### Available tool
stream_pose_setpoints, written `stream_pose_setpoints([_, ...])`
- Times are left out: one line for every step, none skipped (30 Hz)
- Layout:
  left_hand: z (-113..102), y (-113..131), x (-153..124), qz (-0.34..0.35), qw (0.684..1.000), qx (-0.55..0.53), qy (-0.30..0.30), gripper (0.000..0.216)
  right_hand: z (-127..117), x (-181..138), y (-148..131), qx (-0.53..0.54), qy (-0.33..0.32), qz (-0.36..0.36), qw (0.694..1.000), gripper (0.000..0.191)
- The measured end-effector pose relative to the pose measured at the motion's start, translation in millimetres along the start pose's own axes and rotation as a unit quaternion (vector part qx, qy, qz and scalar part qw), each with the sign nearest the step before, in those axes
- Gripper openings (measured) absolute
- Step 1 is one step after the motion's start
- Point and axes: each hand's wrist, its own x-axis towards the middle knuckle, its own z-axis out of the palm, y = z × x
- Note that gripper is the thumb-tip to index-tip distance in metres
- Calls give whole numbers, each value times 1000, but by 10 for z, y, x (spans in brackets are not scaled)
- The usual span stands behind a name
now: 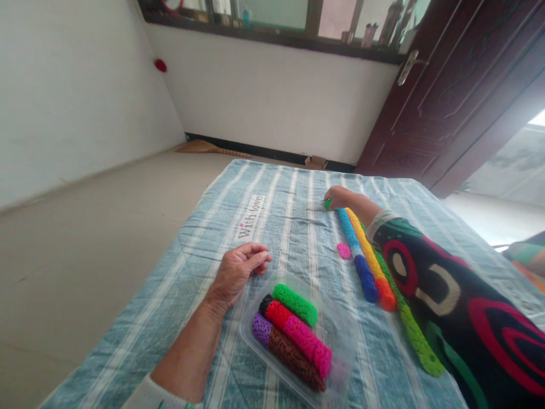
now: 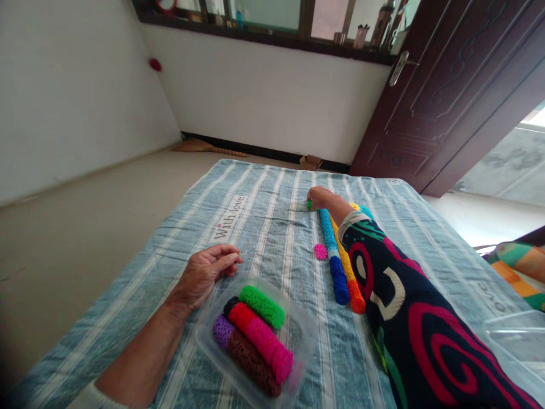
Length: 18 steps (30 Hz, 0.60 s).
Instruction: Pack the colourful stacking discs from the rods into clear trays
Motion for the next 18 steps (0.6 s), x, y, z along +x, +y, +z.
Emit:
stream_pose_setpoints([1,4,-2,-1,1000,0,1,26,-3,7,-12,-2,-1,-3,1000,39])
stream_pose_setpoints([3,8,-6,-2,1000,0,2,26,-4,12,-23,-4,0,-5,1000,38])
stream_pose_setpoints([6,13,-9,-3,1000,1,1,27,-7,13,-31,-5,2,-6,1000,39])
stream_pose_setpoints([9,16,-13,-3,1000,1,1,28,-10,10,-37,-5,5,-8,1000,40])
stream_pose_setpoints([12,19,-17,-2,1000,1,1,28,-15,4,-42,-5,8,-10,1000,40])
stream_pose_setpoints([15,21,-21,-2,1000,1,2,27,-24,-8,-49,-5,12,-12,1000,39])
stream_pose_setpoints([17,22,-23,-3,1000,0,2,27,-37,-23,-58,-4,15,-14,1000,38])
stream_pose_setpoints([20,23,-25,-3,1000,0,4,27,-56,-44,-73,-3,19,-17,1000,36])
stream_pose_setpoints([21,23,-25,-3,1000,-1,5,27,-78,-72,-97,-1,23,-21,1000,34])
stream_pose_setpoints([23,23,-25,-3,1000,-1,6,27,-104,-106,-130,3,27,-26,999,32])
stream_pose_setpoints([24,23,-24,-2,1000,-2,6,27,-129,-148,-175,8,32,-32,999,31])
stream_pose_setpoints([26,23,-22,-1,1000,-3,5,27,-152,-199,-233,15,37,-40,998,31])
stream_pose_setpoints([27,23,-20,0,1000,-5,4,26,-168,-258,-301,23,42,-50,998,30])
stream_pose_setpoints([30,23,-18,1,1000,-7,2,26,-175,-324,-377,31,46,-60,997,30])
stream_pose_setpoints([32,23,-16,2,1000,-8,-1,26,-171,-396,-458,39,48,-70,996,30])
stream_pose_setpoints([35,23,-15,3,1000,-9,-3,25,-156,-469,-537,46,47,-78,995,30])
stream_pose_setpoints([37,25,-14,3,1000,-8,-4,25,-132,-542,-611,51,45,-84,994,30])
stream_pose_setpoints([39,27,-15,4,1000,-6,-4,25,-102,-609,-675,54,41,-88,994,32])
